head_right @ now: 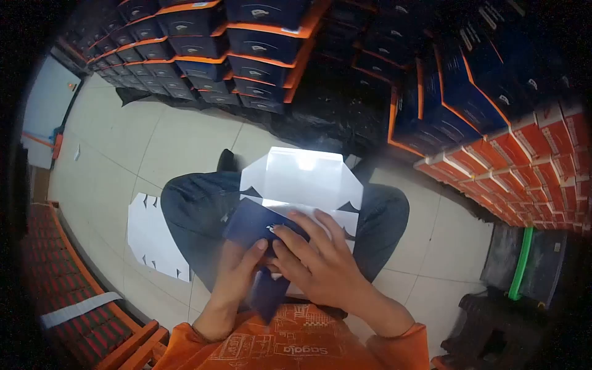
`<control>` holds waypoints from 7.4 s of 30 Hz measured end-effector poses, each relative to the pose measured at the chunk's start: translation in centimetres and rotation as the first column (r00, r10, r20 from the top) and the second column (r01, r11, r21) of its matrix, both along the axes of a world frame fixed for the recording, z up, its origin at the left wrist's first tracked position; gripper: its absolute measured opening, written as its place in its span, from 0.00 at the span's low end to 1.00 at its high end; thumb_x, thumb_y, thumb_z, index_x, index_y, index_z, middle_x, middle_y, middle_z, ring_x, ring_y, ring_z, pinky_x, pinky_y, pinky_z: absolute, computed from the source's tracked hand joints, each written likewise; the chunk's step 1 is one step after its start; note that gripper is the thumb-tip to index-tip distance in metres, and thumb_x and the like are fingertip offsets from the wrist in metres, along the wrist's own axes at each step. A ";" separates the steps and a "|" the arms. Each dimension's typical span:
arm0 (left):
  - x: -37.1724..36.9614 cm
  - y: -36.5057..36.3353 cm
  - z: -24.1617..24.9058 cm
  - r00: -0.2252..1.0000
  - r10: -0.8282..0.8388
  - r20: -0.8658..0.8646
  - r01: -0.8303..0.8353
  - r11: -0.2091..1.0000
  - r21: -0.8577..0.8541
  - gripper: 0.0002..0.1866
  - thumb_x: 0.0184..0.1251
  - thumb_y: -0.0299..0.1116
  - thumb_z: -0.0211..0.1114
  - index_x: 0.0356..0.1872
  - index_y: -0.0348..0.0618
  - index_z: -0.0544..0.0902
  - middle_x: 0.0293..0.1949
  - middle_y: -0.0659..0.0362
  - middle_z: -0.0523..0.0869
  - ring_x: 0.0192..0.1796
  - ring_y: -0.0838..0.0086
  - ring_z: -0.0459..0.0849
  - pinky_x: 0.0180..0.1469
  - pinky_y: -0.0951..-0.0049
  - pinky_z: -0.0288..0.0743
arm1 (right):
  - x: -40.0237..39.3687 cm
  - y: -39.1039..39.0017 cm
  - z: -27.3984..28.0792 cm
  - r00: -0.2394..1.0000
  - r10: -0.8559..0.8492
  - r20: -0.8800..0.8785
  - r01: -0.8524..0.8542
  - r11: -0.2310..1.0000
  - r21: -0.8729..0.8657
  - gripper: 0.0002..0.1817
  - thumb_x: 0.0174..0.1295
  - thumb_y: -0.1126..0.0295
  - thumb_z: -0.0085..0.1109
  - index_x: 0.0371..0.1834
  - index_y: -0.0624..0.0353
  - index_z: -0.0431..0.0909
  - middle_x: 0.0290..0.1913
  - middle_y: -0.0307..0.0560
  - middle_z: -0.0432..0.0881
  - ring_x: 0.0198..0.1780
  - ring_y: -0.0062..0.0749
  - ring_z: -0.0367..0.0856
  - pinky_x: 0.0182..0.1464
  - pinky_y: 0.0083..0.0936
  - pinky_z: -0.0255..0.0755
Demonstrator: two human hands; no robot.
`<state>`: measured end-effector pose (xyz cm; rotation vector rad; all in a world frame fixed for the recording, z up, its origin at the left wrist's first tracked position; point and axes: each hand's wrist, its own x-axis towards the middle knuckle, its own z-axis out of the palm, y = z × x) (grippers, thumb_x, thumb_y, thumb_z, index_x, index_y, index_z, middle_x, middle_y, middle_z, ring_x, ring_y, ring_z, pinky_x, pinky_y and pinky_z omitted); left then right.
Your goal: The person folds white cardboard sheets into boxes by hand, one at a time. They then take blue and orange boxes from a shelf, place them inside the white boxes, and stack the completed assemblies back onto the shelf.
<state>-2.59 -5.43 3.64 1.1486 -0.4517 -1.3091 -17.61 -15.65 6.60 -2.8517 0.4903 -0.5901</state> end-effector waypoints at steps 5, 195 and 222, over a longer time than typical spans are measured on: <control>0.3 -2.4 -2.6 0.995 -0.028 -0.094 0.021 0.997 -0.077 0.16 0.69 0.19 0.58 0.57 0.31 0.71 0.47 0.52 0.83 0.47 0.67 0.86 0.48 0.66 0.87 | -1.4 -1.6 -3.5 0.909 -0.293 0.295 -0.039 0.646 0.762 0.16 0.55 0.74 0.66 0.47 0.62 0.78 0.57 0.49 0.78 0.65 0.49 0.71 0.64 0.44 0.67; 7.5 -2.2 -4.6 0.084 -0.794 0.602 0.717 0.468 0.517 0.22 0.63 0.38 0.64 0.54 0.34 0.80 0.44 0.43 0.85 0.50 0.51 0.82 0.59 0.56 0.73 | -3.2 -2.9 -0.9 0.999 -0.034 -0.008 0.033 0.843 0.537 0.46 0.46 0.55 0.77 0.71 0.42 0.64 0.57 0.60 0.73 0.55 0.54 0.76 0.59 0.42 0.70; 1.7 -0.3 -4.6 0.778 -0.564 -0.278 0.539 0.826 -0.167 0.62 0.40 0.52 0.72 0.76 0.32 0.50 0.70 0.47 0.64 0.68 0.65 0.68 0.70 0.74 0.54 | 1.0 1.3 -6.0 0.538 -0.371 0.757 -0.091 0.867 0.490 0.29 0.74 0.59 0.49 0.16 0.68 0.74 0.20 0.48 0.76 0.24 0.37 0.80 0.28 0.33 0.74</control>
